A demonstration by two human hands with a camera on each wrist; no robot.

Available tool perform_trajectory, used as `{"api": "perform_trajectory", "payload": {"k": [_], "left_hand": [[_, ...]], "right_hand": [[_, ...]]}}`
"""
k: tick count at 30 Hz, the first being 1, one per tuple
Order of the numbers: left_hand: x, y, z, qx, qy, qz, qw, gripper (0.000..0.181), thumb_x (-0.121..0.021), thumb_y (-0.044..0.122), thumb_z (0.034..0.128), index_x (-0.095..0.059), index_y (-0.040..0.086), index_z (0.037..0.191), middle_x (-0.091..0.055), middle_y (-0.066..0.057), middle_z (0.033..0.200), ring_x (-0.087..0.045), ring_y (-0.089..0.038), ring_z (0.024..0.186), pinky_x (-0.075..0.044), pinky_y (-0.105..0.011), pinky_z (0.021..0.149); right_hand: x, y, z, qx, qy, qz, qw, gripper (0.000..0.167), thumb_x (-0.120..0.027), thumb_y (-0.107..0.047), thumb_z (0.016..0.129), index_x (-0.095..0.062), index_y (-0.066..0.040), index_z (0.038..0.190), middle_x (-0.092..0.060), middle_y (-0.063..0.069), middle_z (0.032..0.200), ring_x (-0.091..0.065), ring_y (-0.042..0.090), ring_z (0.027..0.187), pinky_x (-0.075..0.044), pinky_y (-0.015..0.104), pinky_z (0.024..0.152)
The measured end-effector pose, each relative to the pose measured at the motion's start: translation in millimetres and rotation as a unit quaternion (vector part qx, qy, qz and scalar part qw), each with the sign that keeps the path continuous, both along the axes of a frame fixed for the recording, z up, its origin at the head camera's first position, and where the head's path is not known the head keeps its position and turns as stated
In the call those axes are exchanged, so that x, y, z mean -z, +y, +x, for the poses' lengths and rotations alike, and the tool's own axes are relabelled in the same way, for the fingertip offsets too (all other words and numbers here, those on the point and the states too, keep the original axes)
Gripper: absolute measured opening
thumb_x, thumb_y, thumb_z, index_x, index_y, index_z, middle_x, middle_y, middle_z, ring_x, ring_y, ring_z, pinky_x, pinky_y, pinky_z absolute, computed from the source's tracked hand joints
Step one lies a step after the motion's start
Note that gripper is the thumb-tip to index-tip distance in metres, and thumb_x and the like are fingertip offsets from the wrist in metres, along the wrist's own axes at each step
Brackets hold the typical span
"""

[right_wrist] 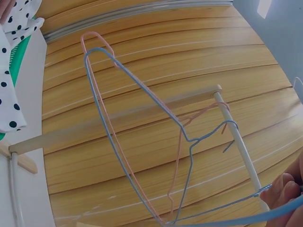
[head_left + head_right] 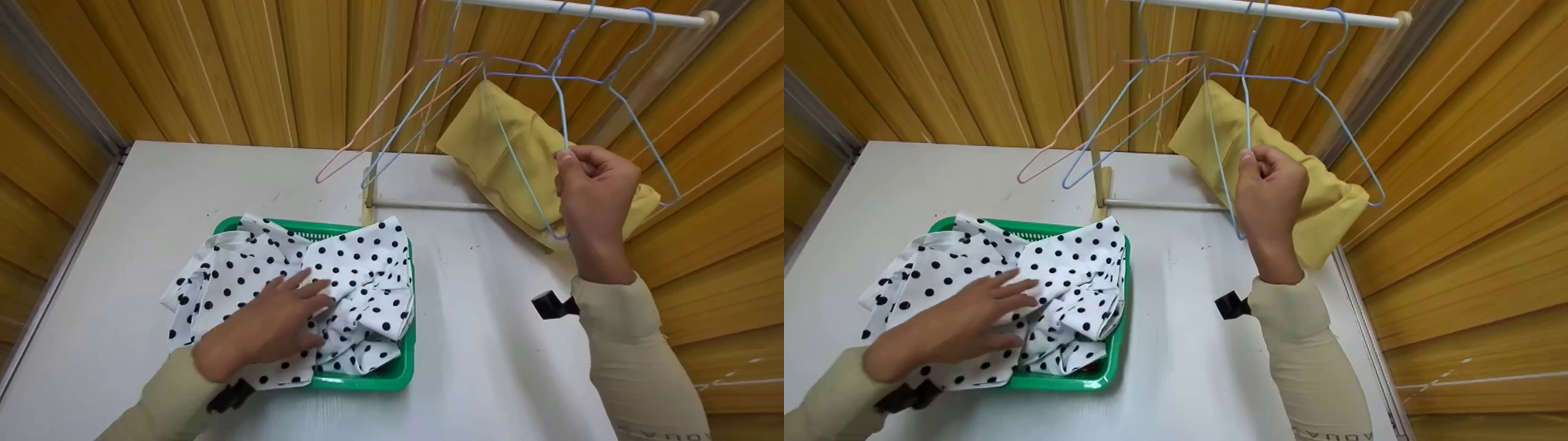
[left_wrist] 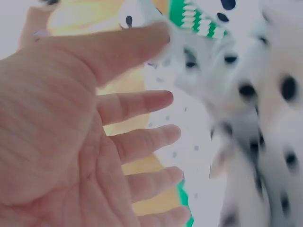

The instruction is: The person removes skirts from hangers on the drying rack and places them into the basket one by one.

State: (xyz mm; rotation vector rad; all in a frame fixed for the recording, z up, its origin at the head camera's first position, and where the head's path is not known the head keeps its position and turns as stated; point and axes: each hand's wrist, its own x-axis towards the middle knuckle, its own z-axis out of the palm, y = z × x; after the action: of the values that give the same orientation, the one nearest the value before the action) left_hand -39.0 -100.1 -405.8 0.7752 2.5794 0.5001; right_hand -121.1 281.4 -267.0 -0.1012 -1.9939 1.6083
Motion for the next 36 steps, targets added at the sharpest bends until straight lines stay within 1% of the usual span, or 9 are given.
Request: {"api": "perform_trajectory", "payload": {"k": [2, 5, 10, 16, 26, 29, 32, 34, 36], "left_hand": [[-0.5, -29.9, 11.5, -0.064, 0.054, -0.010, 0.9965, 0.067, -0.083, 0.035, 0.0878, -0.058, 0.017, 0.147, -0.039, -0.013, 0.168, -0.025, -0.047, 0.158, -0.024, -0.072, 0.123], [13.1, -67.5, 24.1, -0.143, 0.124, -0.047, 0.9808, 0.078, -0.084, 0.041, 0.0851, -0.053, 0.016, 0.152, -0.033, -0.019, 0.169, -0.018, -0.052, 0.158, -0.021, -0.077, 0.121], [40.8, -100.3, 34.2, -0.238, 0.144, -0.016, 0.9605, 0.089, -0.083, 0.047, 0.0822, -0.049, 0.007, 0.154, -0.017, -0.025, 0.173, -0.005, -0.051, 0.160, -0.016, -0.078, 0.118], [54.7, -94.1, 34.0, -0.252, 0.174, 0.011, 0.9519, 0.085, -0.090, 0.019, 0.0761, -0.051, -0.001, 0.149, -0.015, -0.030, 0.171, -0.021, -0.052, 0.156, -0.032, -0.071, 0.119], [53.1, -57.6, 42.7, -0.239, 0.278, 0.024, 0.9302, 0.067, -0.088, -0.009, 0.0688, -0.068, 0.001, 0.132, -0.035, -0.033, 0.162, -0.043, -0.052, 0.144, -0.048, -0.063, 0.111], [53.0, -60.8, 40.4, -0.256, 0.251, 0.045, 0.9325, 0.065, -0.087, -0.004, 0.0705, -0.069, 0.003, 0.132, -0.033, -0.031, 0.164, -0.035, -0.053, 0.149, -0.040, -0.068, 0.114], [51.7, -70.8, 41.6, -0.310, 0.169, 0.091, 0.9310, 0.076, -0.086, 0.005, 0.0726, -0.060, 0.007, 0.144, -0.021, -0.025, 0.172, -0.018, -0.055, 0.156, -0.028, -0.077, 0.116], [51.9, -78.4, 44.8, -0.367, 0.095, 0.136, 0.9154, 0.090, -0.087, 0.015, 0.0765, -0.045, 0.011, 0.156, -0.009, -0.021, 0.175, -0.010, -0.054, 0.159, -0.023, -0.079, 0.117], [53.6, -83.3, 48.9, -0.424, 0.016, 0.181, 0.8872, 0.105, -0.087, 0.022, 0.0811, -0.026, 0.015, 0.165, -0.007, -0.020, 0.176, -0.013, -0.052, 0.159, -0.025, -0.077, 0.119]], "right_hand": [[-4.3, 2.6, 0.5, 0.018, 0.003, -0.004, 0.9998, 0.027, -0.061, 0.003, 0.097, -0.076, -0.007, 0.077, -0.056, -0.002, 0.050, -0.044, 0.008, 0.044, -0.035, 0.019, 0.044], [-10.1, 4.2, 0.0, 0.032, 0.014, -0.003, 0.9994, 0.027, -0.060, 0.003, 0.097, -0.076, -0.006, 0.077, -0.055, -0.002, 0.050, -0.044, 0.009, 0.044, -0.035, 0.019, 0.044], [-14.8, 1.2, -16.2, 0.022, 0.002, 0.001, 0.9998, 0.026, -0.061, 0.000, 0.098, -0.075, -0.007, 0.078, -0.056, -0.002, 0.052, -0.045, 0.009, 0.044, -0.034, 0.019, 0.043], [-0.8, 3.7, -38.7, -0.007, -0.072, -0.015, 0.9973, 0.027, -0.060, -0.002, 0.098, -0.074, -0.008, 0.076, -0.057, -0.001, 0.050, -0.041, 0.007, 0.036, -0.030, 0.018, 0.034], [16.7, 3.6, -39.3, -0.023, -0.124, 0.072, 0.9894, 0.021, -0.057, -0.013, 0.104, -0.071, -0.007, 0.091, -0.056, -0.008, 0.056, -0.045, 0.005, 0.042, -0.038, 0.019, 0.038], [14.3, 6.9, -37.5, -0.044, -0.138, 0.096, 0.9848, 0.019, -0.055, -0.016, 0.106, -0.069, -0.007, 0.097, -0.057, -0.008, 0.058, -0.047, 0.005, 0.043, -0.042, 0.019, 0.040], [10.9, 16.1, -31.9, -0.062, -0.171, 0.135, 0.9741, 0.025, -0.052, -0.026, 0.108, -0.068, -0.007, 0.105, -0.059, -0.010, 0.064, -0.053, 0.005, 0.049, -0.049, 0.019, 0.046], [8.2, 26.5, -26.6, -0.045, -0.186, 0.175, 0.9658, 0.033, -0.050, -0.034, 0.108, -0.068, -0.007, 0.109, -0.061, -0.011, 0.070, -0.058, 0.004, 0.056, -0.052, 0.019, 0.053], [4.4, 40.8, -21.4, 0.006, -0.192, 0.223, 0.9556, 0.041, -0.048, -0.041, 0.108, -0.070, -0.007, 0.114, -0.062, -0.013, 0.080, -0.058, 0.002, 0.069, -0.051, 0.018, 0.064]]}}
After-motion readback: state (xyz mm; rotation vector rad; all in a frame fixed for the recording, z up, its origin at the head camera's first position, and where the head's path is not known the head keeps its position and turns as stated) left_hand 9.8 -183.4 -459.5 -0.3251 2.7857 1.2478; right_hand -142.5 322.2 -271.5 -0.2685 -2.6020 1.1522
